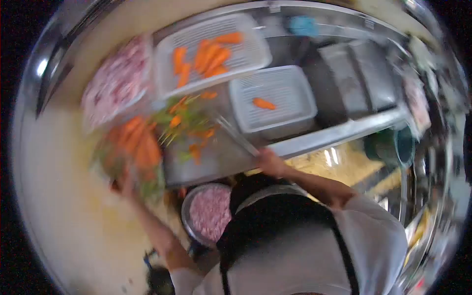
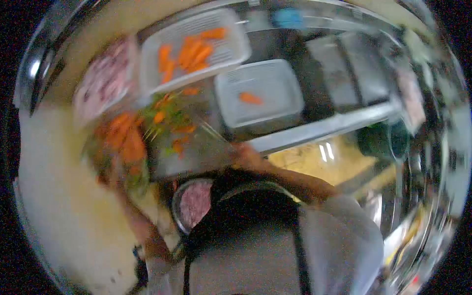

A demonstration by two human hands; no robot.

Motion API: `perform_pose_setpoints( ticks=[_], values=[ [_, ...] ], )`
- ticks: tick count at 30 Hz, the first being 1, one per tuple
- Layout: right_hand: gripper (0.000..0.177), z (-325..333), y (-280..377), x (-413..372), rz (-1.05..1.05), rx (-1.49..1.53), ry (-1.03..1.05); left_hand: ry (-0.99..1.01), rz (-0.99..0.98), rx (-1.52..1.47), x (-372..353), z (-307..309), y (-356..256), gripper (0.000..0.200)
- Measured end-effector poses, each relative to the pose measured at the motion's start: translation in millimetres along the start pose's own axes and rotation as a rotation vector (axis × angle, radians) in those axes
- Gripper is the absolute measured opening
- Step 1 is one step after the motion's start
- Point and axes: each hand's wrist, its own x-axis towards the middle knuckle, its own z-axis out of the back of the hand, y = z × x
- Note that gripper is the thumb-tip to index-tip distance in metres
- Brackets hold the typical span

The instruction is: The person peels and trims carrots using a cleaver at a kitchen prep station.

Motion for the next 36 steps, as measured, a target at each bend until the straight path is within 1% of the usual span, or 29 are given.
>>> perform_pose_setpoints(
  ticks=[1, 3, 4, 5, 6, 7, 9, 10, 11, 12, 13, 15, 16, 17, 18, 20, 21, 23, 24, 26, 30, 32, 33, 35, 36],
  values=[
    [0.029, 12.7, 23.8, 6.1, -0.159, -0.088, 0.176, 0.065, -0.084, -0.080, -15.5, -2.3, 28.8, 0.056],
    [0.034, 18.6, 42.9, 10.4, -0.163, -0.015, 0.119, 0.199, -0.218, -0.212, -48.8, 0.2, 95.0, 0.055],
    [0.034, 26.8, 48.1, 2.5, -0.199, -0.023, 0.078, 0.255, -0.253, -0.254, -63.8, 1.2, 113.4, 0.055],
    [0.035, 30.7, 53.8, 0.9, -0.163, -0.036, 0.081, 0.294, -0.269, -0.283, -95.5, 8.0, 124.1, 0.054],
    [0.036, 31.3, 55.4, 2.1, -0.115, -0.045, 0.102, 0.318, -0.269, -0.306, -116.7, 12.4, 116.9, 0.054],
    [0.036, 24.2, 51.6, 0.0, -0.116, -0.038, 0.114, 0.333, -0.259, -0.325, -118.4, 22.5, 116.5, 0.054],
    [0.037, 15.5, 37.1, -2.7, -0.093, -0.064, 0.053, 0.345, -0.224, -0.357, -142.7, 40.3, 99.2, 0.053],
    [0.038, 26.9, 55.2, 2.0, -0.144, -0.148, 0.130, 0.338, -0.192, -0.366, -141.9, 52.5, 84.4, 0.053],
    [0.038, 28.5, 61.3, 4.1, -0.119, -0.132, 0.176, 0.321, -0.152, -0.374, -139.6, 59.6, 67.4, 0.053],
    [0.038, 27.9, 63.4, 1.6, -0.125, -0.108, 0.130, 0.290, -0.102, -0.377, -153.2, 57.8, 29.5, 0.052],
    [0.038, 24.6, 69.7, 6.6, -0.130, -0.080, 0.099, 0.252, -0.041, -0.379, -140.7, 54.6, -8.6, 0.052],
    [0.040, 24.6, 83.0, 22.7, -0.180, -0.032, 0.262, 0.167, 0.090, -0.378, -150.1, 22.9, -115.8, 0.052],
    [0.040, 19.9, 91.1, 29.6, -0.146, -0.012, 0.341, 0.126, 0.152, -0.377, -169.4, 43.5, -105.8, 0.051],
    [0.042, 24.1, 100.0, 43.1, -0.067, -0.087, 0.295, 0.044, -0.159, -0.505, -160.5, 8.9, -126.5, 0.044],
    [0.045, 14.5, 105.4, 44.8, 0.008, -0.157, 0.228, 0.056, -0.301, -0.157, -156.0, -15.2, -118.0, 0.036],
    [0.048, -1.4, 112.9, 41.9, 0.067, -0.139, 0.263, 0.200, -0.209, -0.044, -165.0, -18.3, -139.8, 0.033],
    [0.051, -2.0, 115.8, 43.5, 0.104, -0.141, 0.265, 0.200, -0.205, -0.042, -165.9, -23.0, -132.5, 0.033],
    [0.053, -3.9, 130.4, 46.6, 0.123, -0.195, 0.270, -0.037, -0.548, -0.098, -169.2, -49.5, -110.0, 0.036],
    [0.054, 1.6, 132.4, 51.8, 0.137, -0.237, 0.283, -0.027, -0.548, -0.097, -165.7, -58.3, -114.5, 0.036],
    [0.054, -5.9, 126.7, 53.5, 0.154, -0.251, 0.273, -0.034, -0.481, -0.086, -169.1, -68.5, -104.4, 0.041],
    [0.051, -10.6, 128.8, 58.3, 0.228, -0.235, 0.222, 0.037, -0.435, -0.091, -169.0, -59.1, -108.9, 0.045],
    [0.049, -13.5, 126.5, 61.1, 0.201, -0.259, 0.246, -0.061, -0.499, -0.138, -168.7, -60.2, -107.5, 0.048],
    [0.046, -14.8, 123.7, 63.3, 0.173, -0.286, 0.270, -0.061, -0.498, -0.137, -166.6, -53.7, -112.0, 0.048],
    [0.043, -17.4, 102.5, 68.4, 0.199, -0.315, 0.271, 0.306, -0.184, 0.062, -159.8, -32.0, -122.7, 0.048],
    [0.040, -15.4, 92.3, 73.7, 0.227, -0.348, 0.264, 0.302, -0.190, 0.063, -155.3, -25.2, -116.5, 0.048]
  ],
)
